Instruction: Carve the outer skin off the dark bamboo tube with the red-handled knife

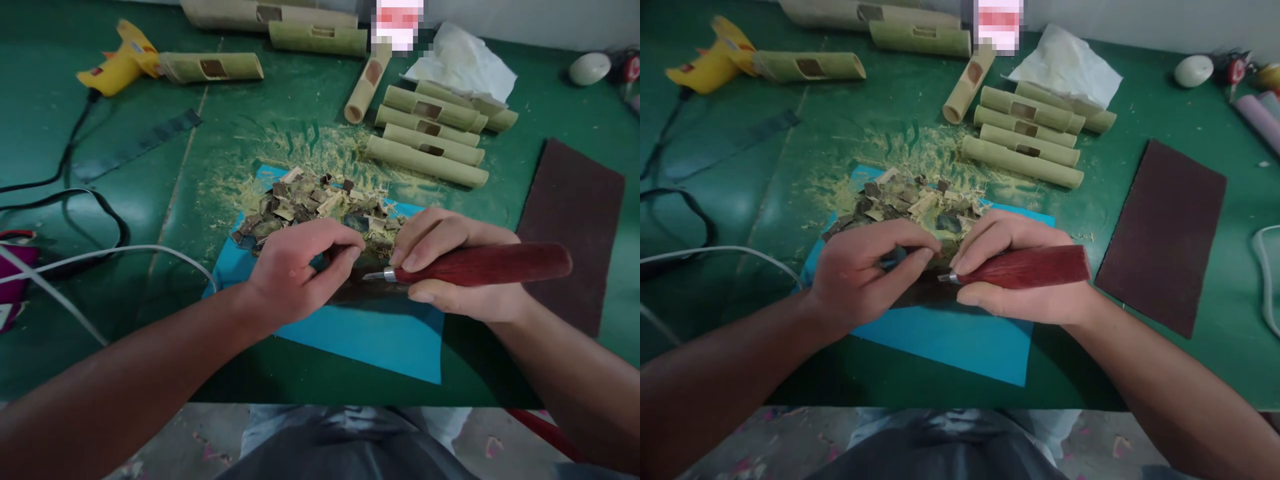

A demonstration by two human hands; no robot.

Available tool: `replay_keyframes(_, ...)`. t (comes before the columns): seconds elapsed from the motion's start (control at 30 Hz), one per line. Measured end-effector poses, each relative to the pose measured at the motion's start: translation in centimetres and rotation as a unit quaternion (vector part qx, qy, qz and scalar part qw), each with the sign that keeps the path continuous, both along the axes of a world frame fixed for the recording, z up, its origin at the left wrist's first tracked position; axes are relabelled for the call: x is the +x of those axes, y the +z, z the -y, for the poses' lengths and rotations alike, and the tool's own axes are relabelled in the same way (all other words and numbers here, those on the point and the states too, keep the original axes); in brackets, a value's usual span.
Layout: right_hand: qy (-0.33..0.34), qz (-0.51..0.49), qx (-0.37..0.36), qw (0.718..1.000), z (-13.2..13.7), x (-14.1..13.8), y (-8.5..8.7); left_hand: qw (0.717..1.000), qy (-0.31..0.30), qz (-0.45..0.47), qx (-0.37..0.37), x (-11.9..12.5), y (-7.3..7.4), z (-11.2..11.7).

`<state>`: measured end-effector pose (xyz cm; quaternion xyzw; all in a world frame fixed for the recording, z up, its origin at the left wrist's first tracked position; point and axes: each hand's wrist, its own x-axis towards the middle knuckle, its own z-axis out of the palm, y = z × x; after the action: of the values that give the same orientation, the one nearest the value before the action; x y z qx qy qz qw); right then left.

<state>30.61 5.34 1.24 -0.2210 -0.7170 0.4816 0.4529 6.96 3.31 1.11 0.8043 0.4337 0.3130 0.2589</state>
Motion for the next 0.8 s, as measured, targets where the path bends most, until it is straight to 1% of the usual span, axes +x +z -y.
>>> replay_keyframes(0.13, 0.007, 0.005, 0.003, 1.0, 0.11, -0.09, 0.12, 1.0, -0.003, 0.006, 0.004, 0.09, -0.12, -0.04)
replay_keyframes(0.5, 0.025, 0.026, 0.04, 0.999, 0.04, -0.2, 0.48, 1.0, -0.009, 0.01, 0.008, 0.1, -0.11, -0.07)
replay_keyframes(0.67, 0.011, 0.029, 0.078, 0.997, 0.27, -0.53, 0.42, 1.0, -0.004, 0.003, 0.004, 0.18, -0.18, -0.06)
replay_keyframes(0.8, 0.0, 0.009, 0.073, 0.997, 0.32, -0.63, 0.04, 1.0, 0.011, 0.0, 0.0, 0.18, -0.35, -0.11)
